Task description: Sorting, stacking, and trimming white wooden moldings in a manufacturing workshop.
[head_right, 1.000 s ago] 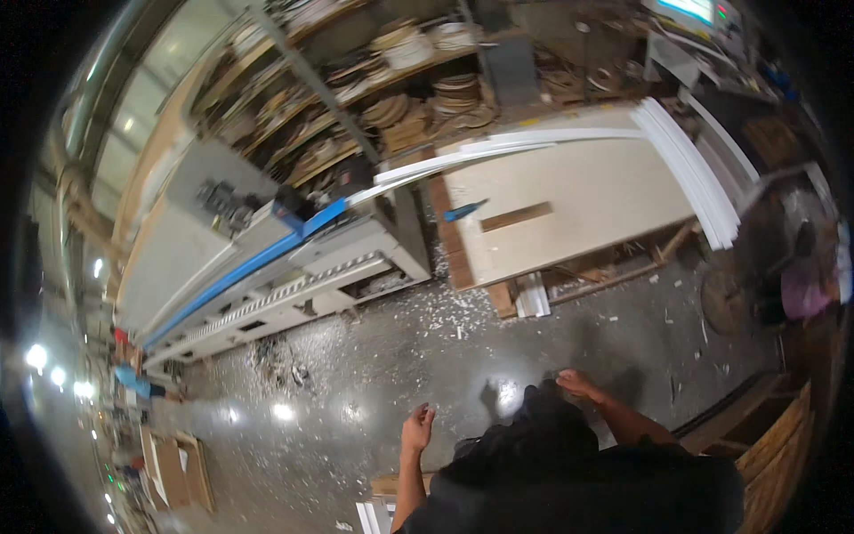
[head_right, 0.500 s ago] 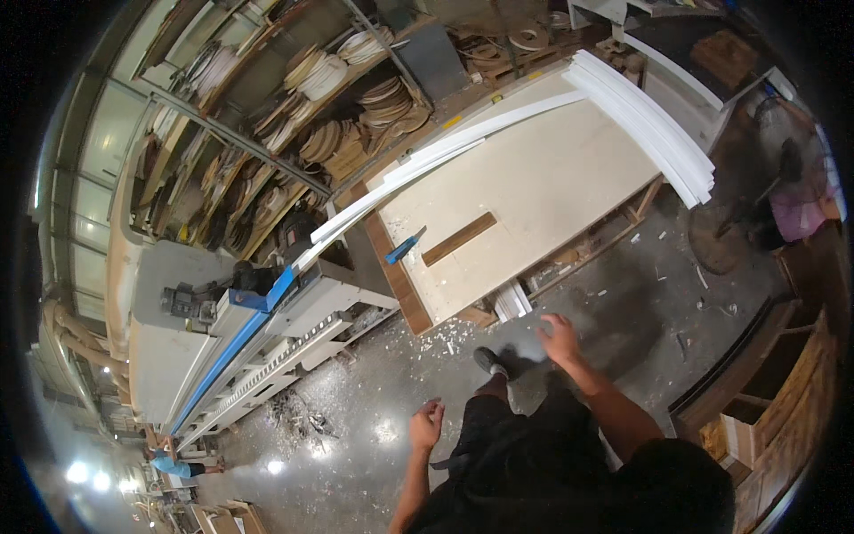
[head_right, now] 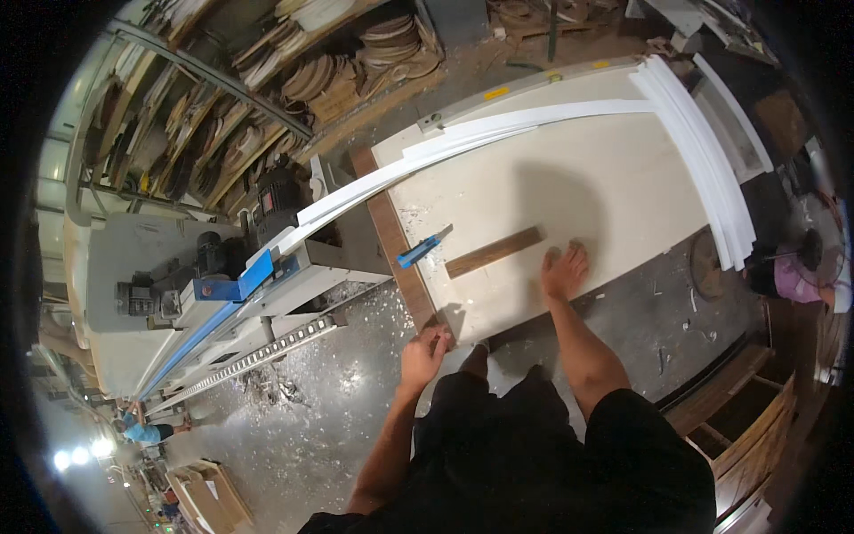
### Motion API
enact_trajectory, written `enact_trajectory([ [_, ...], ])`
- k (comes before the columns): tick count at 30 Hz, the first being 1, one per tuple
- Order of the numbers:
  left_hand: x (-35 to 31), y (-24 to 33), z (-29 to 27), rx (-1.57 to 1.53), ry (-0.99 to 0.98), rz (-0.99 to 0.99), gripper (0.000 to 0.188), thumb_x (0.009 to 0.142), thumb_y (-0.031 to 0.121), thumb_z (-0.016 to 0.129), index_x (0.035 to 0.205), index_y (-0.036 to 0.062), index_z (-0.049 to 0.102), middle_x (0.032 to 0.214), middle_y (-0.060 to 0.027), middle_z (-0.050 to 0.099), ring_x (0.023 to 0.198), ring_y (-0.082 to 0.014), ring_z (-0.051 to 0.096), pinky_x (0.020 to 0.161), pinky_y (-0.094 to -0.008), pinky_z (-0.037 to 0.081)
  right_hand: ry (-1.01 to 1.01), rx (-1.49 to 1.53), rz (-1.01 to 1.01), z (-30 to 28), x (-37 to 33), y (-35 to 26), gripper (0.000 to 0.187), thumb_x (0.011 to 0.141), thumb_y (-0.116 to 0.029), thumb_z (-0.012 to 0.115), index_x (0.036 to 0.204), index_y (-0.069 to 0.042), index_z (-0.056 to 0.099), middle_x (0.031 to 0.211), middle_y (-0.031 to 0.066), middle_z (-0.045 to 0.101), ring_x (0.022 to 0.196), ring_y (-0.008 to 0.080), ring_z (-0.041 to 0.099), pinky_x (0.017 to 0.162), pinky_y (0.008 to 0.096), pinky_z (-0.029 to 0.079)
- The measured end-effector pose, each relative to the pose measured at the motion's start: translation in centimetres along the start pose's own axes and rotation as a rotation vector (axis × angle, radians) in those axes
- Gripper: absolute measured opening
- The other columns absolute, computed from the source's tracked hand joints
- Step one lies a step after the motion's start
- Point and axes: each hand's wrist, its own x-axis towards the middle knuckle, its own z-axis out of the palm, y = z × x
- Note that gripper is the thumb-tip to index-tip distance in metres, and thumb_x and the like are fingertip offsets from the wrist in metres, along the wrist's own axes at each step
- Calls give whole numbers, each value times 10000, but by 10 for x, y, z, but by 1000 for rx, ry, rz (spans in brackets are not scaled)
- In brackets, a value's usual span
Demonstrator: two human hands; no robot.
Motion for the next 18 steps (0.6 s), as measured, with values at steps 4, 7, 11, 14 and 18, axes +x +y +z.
enact_trajectory([
  [4,56,-28,-6,-42,-78,-91,313,1028,330,704,1232,100,757,1091,-177,781,1002,-383,759,857,-476,594,-30,65,21,-4,7,-4,649,997,-442,639,1479,-26,511,1557,177,471,1462,366,400,1205,538,320],
  [7,112,-38,-1,-43,-120,-94,327,1011,333,727,1245,106,749,1164,-174,766,1086,-403,728,923,-499,579,-76,29,12,-5,9,-19,650,993,-438,638,1488,-38,506,1566,176,459,1468,357,394,1210,539,305],
  [11,244,43,23,61,26,395,408,947,285,780,1254,23,722,1225,-208,735,1135,-431,683,1011,-523,524,-180,-60,119,-5,4,0,691,989,-463,653,1528,-78,456,1616,145,405,1527,367,334,1221,541,302],
  [14,354,103,50,190,76,556,538,937,319,786,1331,-22,652,1324,-244,681,1209,-438,628,1064,-528,483,-178,-4,187,1,3,0,719,968,-479,652,1538,-90,451,1604,159,426,1517,379,358,1226,547,291],
  [18,486,144,84,307,211,673,691,919,399,808,1435,-1,583,1383,-225,629,1292,-407,573,1120,-485,449,-203,28,150,-6,7,-13,725,939,-478,656,1525,-101,454,1599,165,418,1510,375,357,1232,557,284],
])
